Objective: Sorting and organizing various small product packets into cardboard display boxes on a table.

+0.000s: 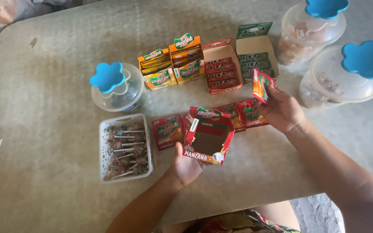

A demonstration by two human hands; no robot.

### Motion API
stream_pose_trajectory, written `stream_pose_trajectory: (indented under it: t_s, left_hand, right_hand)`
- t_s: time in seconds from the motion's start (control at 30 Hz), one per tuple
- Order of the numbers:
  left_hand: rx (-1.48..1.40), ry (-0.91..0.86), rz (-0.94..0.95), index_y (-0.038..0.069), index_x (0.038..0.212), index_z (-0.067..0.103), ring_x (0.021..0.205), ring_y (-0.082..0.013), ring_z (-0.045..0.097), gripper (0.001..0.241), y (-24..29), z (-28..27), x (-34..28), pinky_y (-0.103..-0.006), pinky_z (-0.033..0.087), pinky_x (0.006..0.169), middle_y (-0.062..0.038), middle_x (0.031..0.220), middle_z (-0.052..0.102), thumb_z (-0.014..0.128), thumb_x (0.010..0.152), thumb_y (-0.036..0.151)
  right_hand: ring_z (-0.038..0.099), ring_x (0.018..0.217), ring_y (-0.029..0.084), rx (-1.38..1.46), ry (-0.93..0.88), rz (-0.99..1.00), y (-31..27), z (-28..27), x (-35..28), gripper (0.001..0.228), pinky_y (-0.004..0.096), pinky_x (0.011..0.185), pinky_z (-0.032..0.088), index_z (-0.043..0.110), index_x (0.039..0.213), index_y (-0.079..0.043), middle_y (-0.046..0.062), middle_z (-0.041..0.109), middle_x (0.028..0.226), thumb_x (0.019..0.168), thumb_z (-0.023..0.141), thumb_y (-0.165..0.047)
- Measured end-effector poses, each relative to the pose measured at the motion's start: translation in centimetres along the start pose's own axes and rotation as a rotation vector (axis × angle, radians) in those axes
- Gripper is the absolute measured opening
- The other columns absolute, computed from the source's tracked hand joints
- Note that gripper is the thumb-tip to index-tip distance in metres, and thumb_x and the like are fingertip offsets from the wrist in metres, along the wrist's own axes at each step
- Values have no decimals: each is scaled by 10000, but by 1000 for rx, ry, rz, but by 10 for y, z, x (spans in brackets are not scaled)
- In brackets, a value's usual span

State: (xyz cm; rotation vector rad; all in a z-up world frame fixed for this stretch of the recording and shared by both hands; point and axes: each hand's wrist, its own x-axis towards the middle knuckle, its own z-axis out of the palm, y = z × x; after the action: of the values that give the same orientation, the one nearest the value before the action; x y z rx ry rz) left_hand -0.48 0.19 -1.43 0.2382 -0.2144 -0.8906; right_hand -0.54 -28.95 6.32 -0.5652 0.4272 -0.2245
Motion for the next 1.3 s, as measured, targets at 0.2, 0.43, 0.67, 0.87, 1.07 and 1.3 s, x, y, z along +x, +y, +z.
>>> stream_pose_trajectory:
  t_s: [0.2,0.43,0.67,0.87,1.07,1.3]
  left_hand:
    - [16,-1,-10,133,1365,415,1159,-365,556,725,2,9,1,-546,530,864,-172,1347,517,482,839,627]
    - [7,-11,-1,120,1359,422,1152,-353,561,733,6,6,0,-539,525,881,-154,1342,525,486,836,630]
    - [94,-18,-117,77,1468,316,1298,-276,457,923,12,23,1,-417,452,1000,-117,1440,437,563,776,637]
    - [111,-13,-116,84,1474,314,1300,-278,459,924,14,23,-3,-423,459,994,-114,1443,439,559,776,638]
    - [118,-5,-107,92,1475,309,1317,-265,442,915,15,23,-3,-421,431,1029,-104,1447,432,563,778,629]
    - [117,-8,-98,75,1469,325,1290,-288,470,910,12,30,-1,-439,479,965,-129,1433,450,564,779,618]
  right_hand:
    - [605,982,268,188,33,-49,-5,-5,2,374,421,874,538,491,1140,5,134,599,1078,898,617,-250]
    - [676,858,232,18,-49,46,11,50,-50,200,365,810,530,612,963,13,126,684,918,835,639,-139]
    - [655,954,249,63,-37,15,3,12,-21,244,386,861,509,627,1058,-88,95,686,1013,827,637,-164]
    - [664,877,156,144,24,-32,6,-26,8,137,295,786,526,658,937,-97,17,691,886,815,687,-152]
    - [641,870,123,51,-50,10,8,-6,-8,211,246,803,508,619,1007,-131,-18,674,927,804,673,-113]
    - [651,862,115,-40,-68,-16,17,-11,-5,75,263,775,517,630,904,-129,-31,681,887,843,644,-86]
